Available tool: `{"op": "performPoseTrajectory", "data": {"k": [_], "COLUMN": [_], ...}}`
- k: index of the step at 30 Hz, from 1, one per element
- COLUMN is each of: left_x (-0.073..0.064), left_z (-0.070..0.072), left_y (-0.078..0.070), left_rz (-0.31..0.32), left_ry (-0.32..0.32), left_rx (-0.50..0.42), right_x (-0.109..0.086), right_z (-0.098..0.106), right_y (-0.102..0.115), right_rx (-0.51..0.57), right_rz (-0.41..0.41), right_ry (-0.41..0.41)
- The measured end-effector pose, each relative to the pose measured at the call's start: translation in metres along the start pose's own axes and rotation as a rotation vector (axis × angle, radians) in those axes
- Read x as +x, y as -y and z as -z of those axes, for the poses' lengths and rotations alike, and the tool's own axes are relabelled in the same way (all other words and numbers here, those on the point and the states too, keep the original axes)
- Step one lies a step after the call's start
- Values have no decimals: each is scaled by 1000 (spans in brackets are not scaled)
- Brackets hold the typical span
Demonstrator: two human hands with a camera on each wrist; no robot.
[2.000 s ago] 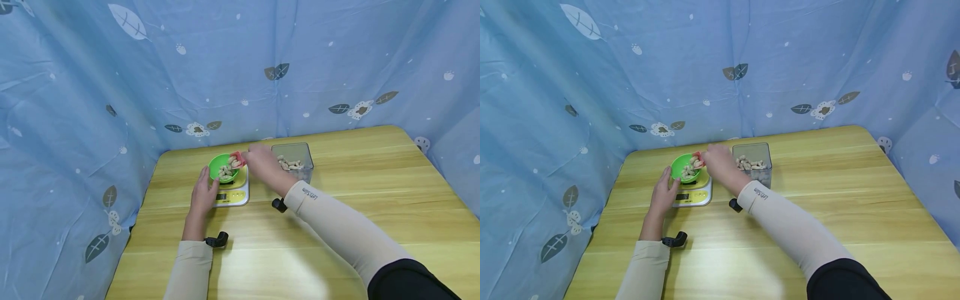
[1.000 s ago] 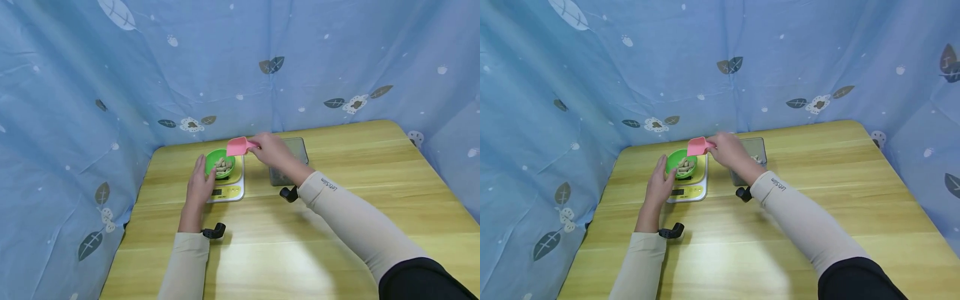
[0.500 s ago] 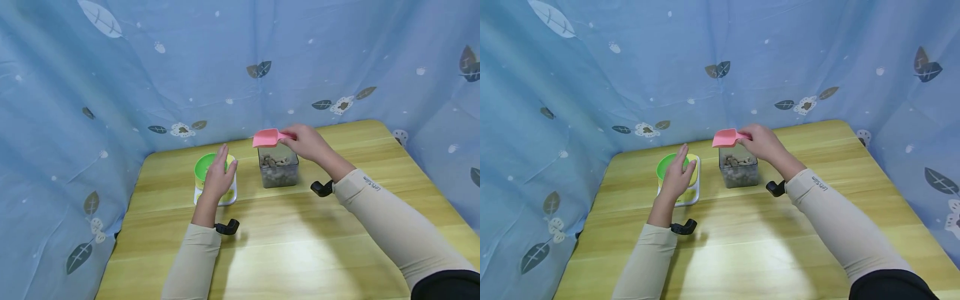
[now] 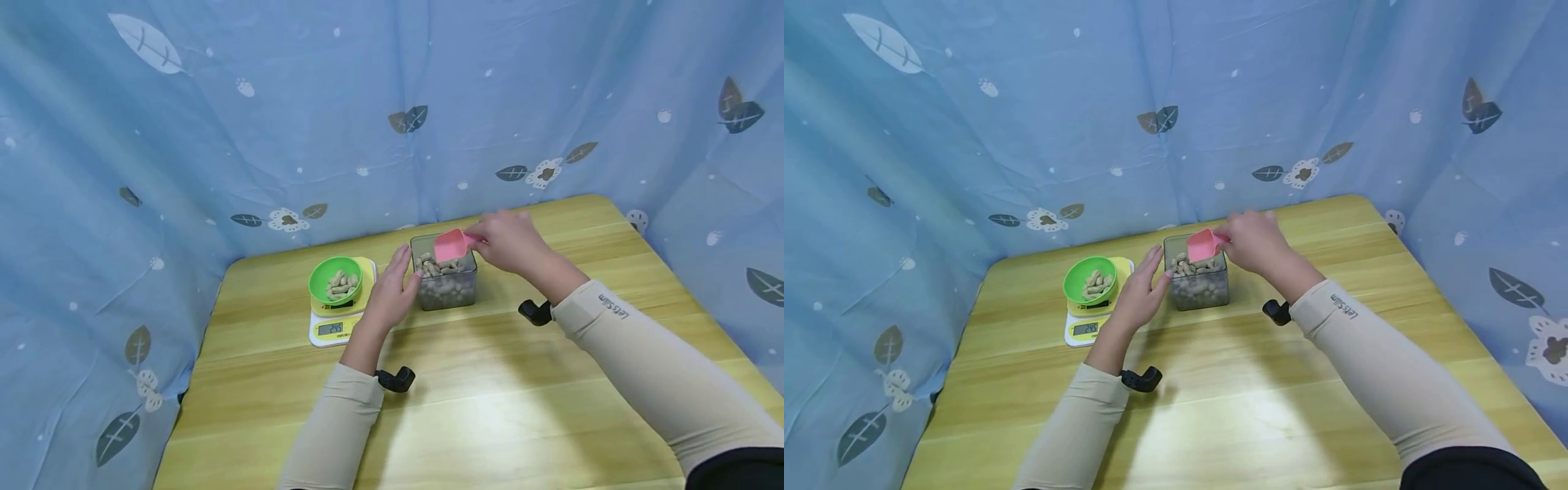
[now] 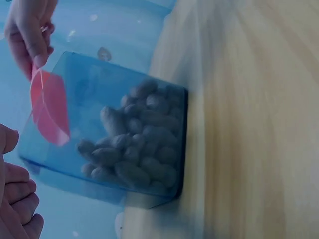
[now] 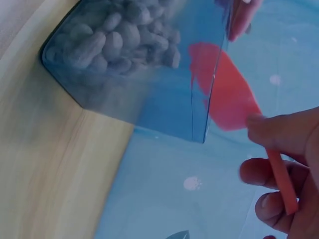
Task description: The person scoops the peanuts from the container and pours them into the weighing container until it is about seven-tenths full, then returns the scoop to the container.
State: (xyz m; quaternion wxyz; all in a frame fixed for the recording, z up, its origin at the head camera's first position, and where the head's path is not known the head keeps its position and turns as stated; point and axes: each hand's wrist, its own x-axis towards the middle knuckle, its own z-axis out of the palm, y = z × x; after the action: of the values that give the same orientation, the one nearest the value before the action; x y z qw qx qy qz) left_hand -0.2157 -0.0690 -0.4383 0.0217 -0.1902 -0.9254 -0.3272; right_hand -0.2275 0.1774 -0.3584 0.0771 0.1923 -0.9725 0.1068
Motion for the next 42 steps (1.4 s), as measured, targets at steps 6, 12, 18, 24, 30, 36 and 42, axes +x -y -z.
{"op": "performPoseTrajectory", "data": {"k": [6,12,18,24,30,36,42], "left_x": [0,-1,-1,-1,-1,-1,-1], "left_z": [-4,-6,-9,-9,-8,-9,-10], "left_y": [-2,-4,-5,-4,-2,-2,-1], "left_rz": [0,-22,-17,-11,-19,-26,-27], "left_ry": [-7,-10,4,4,-10,-9,-22], "left_rx": [32,56,35,34,32,23,26], "right_x": [2,8,16,24,25,28,27], "right_z": [-6,-16,-36,-44,-40,-45,-41], "right_y": [15,23,20,11,9,12,9], "right_rx": [-181,-297,-252,-114,33,24,118], "right_rz": [42,89,246,421,407,339,264], "right_ry": [4,-20,-121,-165,-89,-100,44]}}
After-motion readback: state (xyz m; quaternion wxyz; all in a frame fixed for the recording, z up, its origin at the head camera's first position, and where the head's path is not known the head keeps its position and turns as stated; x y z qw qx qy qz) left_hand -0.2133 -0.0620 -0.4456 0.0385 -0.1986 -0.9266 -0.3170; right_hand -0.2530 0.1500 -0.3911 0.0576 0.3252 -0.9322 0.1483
